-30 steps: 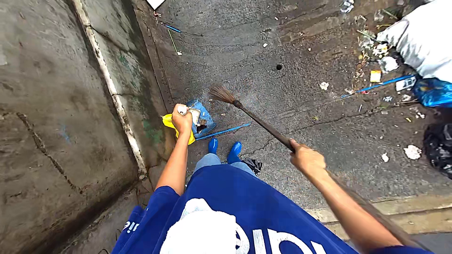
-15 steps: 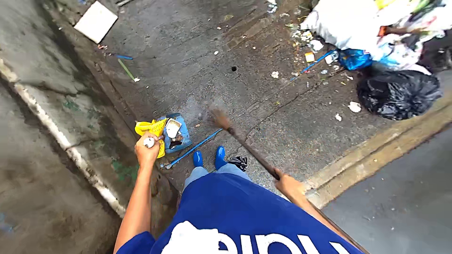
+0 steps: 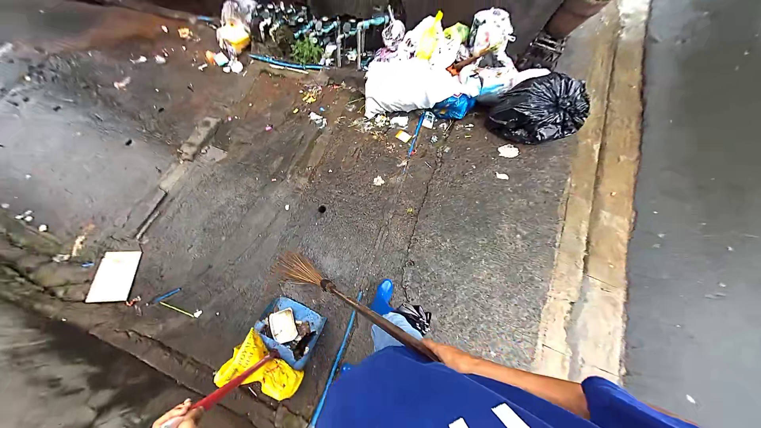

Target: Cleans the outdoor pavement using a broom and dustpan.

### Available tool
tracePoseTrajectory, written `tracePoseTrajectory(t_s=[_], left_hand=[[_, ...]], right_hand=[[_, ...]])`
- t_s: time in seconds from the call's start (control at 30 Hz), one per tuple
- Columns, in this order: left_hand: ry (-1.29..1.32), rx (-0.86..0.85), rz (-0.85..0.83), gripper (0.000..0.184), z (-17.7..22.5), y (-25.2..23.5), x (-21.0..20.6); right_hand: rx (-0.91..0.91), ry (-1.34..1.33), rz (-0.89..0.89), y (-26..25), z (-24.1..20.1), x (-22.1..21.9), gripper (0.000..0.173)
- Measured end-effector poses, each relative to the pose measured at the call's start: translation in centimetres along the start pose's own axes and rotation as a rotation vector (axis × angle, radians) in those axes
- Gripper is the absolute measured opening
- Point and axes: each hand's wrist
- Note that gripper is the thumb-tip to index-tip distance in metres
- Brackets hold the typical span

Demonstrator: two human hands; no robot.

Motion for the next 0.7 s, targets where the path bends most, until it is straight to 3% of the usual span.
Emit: tracePoseTrajectory(t_s=[0.1,0.17,0.27,0.4,0.53,0.7], left_hand=[[-0.016,0.034,0.079,0.036,4.0,-0.8,-4.3],[-0.035,0.059,0.106,0.035,7.4,-0.9,-7.1],[-0.016,0.077,0.169,0.034,12.8,-2.0,-11.7],[0.023,0.095,0.184,0.031,17.6,-3.7,-17.3],[0.048,0.102,0.139,0.031,22.7,-5.9,-25.8],[0.033,0.048,-0.018,0.027,28.1,-11.4,-40.5]], right_hand=[[0.051,-0.105,0.071,-3.7,1.8,8.4,0.051],[-0.036,-0.157,0.154,-6.3,5.0,14.3,0.05],[-0.19,-0.111,0.339,-8.7,8.4,26.8,0.052],[-0.288,-0.102,0.571,-8.9,7.6,38.8,0.064],[-0.215,-0.259,0.608,-8.7,3.9,42.2,0.074],[-0.079,-0.434,0.378,-9.0,2.6,42.3,0.068]])
Point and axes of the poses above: each hand's wrist, its own y-axis away from the middle knuckle, its own x-axis out of the back of the hand, z = x × y, and after that the axes turned 5 degrees about -y, right-handed
